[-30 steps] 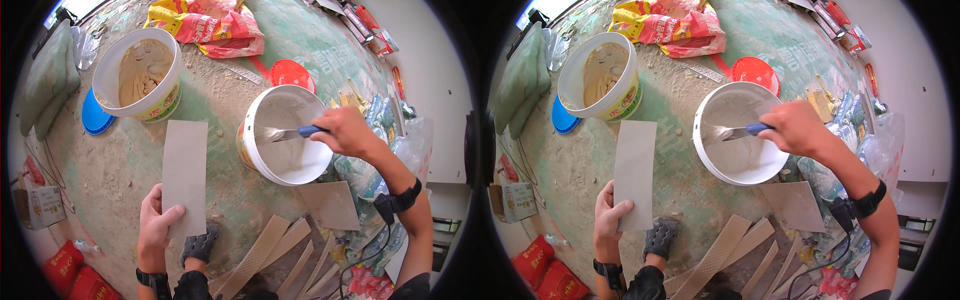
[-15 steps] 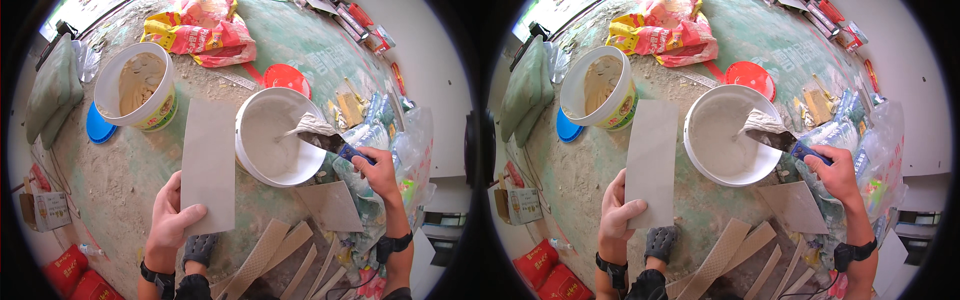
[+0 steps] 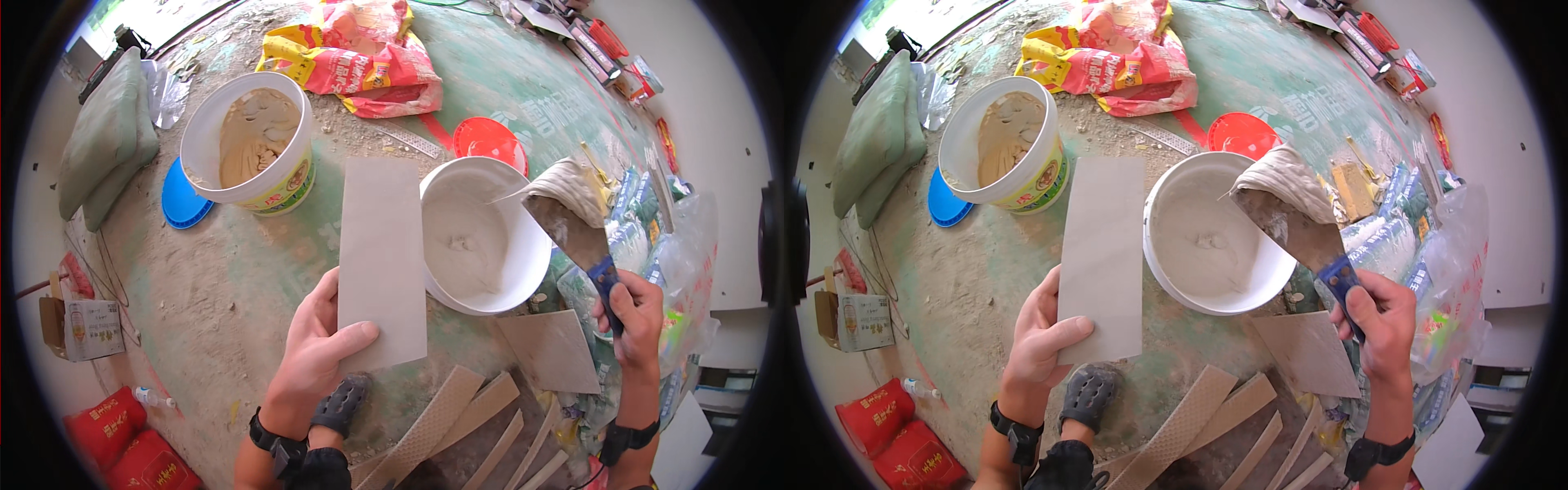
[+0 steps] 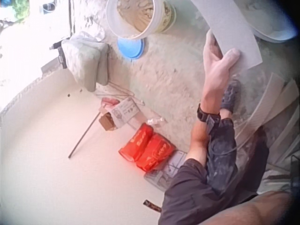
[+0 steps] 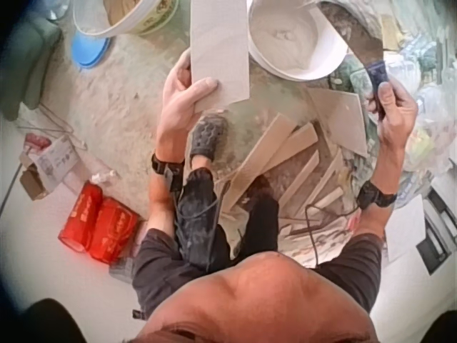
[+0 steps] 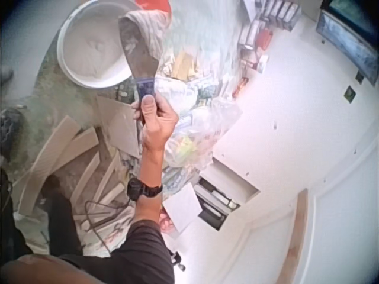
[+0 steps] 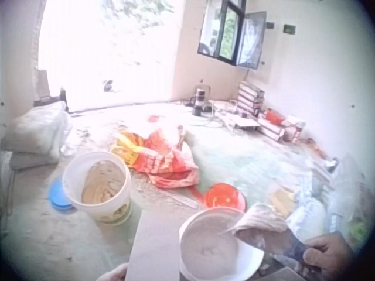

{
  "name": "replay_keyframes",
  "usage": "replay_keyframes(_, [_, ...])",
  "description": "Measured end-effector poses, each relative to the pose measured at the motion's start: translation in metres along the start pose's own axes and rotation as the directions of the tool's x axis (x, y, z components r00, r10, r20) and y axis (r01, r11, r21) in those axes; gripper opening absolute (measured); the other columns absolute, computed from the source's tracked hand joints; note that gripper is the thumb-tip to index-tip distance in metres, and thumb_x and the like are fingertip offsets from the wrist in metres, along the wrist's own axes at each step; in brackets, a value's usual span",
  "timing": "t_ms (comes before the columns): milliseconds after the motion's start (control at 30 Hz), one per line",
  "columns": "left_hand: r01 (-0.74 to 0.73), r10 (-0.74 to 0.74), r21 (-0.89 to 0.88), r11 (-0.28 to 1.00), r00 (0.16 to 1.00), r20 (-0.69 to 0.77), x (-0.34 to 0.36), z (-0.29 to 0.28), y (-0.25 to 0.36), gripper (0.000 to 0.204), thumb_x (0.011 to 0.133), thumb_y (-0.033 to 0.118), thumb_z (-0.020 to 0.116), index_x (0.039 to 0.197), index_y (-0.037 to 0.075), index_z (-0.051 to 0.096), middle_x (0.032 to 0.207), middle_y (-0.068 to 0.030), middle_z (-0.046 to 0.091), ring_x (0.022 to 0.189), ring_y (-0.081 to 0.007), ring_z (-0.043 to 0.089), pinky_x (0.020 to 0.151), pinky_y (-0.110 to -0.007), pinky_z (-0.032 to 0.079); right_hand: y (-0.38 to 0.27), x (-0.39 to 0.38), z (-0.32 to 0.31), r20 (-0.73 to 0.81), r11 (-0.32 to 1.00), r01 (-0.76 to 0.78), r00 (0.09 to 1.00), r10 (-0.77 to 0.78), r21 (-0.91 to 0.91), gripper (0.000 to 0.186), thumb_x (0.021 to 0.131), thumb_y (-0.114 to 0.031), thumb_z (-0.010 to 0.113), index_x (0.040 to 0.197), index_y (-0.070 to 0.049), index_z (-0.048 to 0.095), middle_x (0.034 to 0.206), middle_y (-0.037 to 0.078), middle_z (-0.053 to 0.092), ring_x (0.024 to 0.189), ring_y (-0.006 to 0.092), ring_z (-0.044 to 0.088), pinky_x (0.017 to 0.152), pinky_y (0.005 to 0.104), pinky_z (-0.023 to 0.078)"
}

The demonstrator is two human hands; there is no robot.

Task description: Applying adhesive putty to the back of a tile piece using a putty knife.

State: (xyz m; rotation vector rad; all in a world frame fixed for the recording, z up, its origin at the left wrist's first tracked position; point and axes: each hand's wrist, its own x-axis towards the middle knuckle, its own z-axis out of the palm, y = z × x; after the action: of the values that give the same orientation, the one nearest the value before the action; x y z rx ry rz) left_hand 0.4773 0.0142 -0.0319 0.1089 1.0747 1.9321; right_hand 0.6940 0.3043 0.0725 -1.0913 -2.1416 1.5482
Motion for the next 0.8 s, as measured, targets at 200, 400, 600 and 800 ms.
replay_keyframes(200, [-0.007, 0.008, -0.044, 0.999, 1.000, 0.013, 0.007, -0.004, -0.007, 0.076, 0.080, 0.006, 0.075, 0.145, -0.007, 0.038, 0.133, -0.0138, 0.058, 0.119, -0.0193, 0.060, 0.103, -0.033, 0.047, -0.035, -0.017, 0.023, 0.013, 0.989, 0.137, 0.990, -0.138, 0.048, 0.064, 0.084, -0.049, 0.079, 0.106, 0.010, 0.069, 0.069, 0.010, 0.065, 0.051, 0.0099, 0.055, 0.046, 0.0223, 0.042])
replay_keyframes(400, [0.038, -0.033, -0.066, 0.997, 0.997, 0.074, 0.005, -0.002, -0.007, 0.078, 0.082, 0.008, 0.074, 0.148, -0.007, 0.034, 0.141, -0.0120, 0.053, 0.130, -0.0198, 0.052, 0.112, -0.035, 0.038, -0.046, -0.025, 0.060, 0.031, 0.988, 0.151, 0.988, -0.150, -0.031, 0.047, 0.082, -0.031, 0.084, 0.107, 0.007, 0.070, 0.072, 0.008, 0.066, 0.058, 0.0112, 0.058, 0.055, 0.0235, 0.046])
replay_keyframes(600, [0.059, -0.050, -0.084, 0.995, 0.994, 0.100, 0.001, 0.001, -0.008, 0.081, 0.083, 0.011, 0.076, 0.149, -0.005, 0.033, 0.142, -0.0118, 0.051, 0.132, -0.0203, 0.050, 0.113, -0.036, 0.037, 0.013, -0.012, 0.110, 0.185, 0.566, 0.665, 0.712, -0.677, -0.487, 0.051, 0.074, 0.003, 0.079, 0.123, -0.006, 0.070, 0.087, 0.010, 0.058, 0.071, 0.0227, 0.056, 0.062, 0.0332, 0.046])
replay_keyframes(800, [0.050, -0.034, -0.167, 0.985, 0.995, 0.097, -0.006, 0.008, -0.003, 0.078, 0.084, 0.010, 0.076, 0.148, -0.004, 0.034, 0.140, -0.0136, 0.053, 0.130, -0.0215, 0.053, 0.111, -0.037, 0.041, 0.048, -0.016, 0.142, 0.190, 0.395, 0.662, 0.631, -0.752, -0.637, 0.065, 0.075, 0.009, 0.070, 0.136, -0.012, 0.064, 0.099, 0.013, 0.054, 0.076, 0.0280, 0.057, 0.062, 0.0368, 0.048])
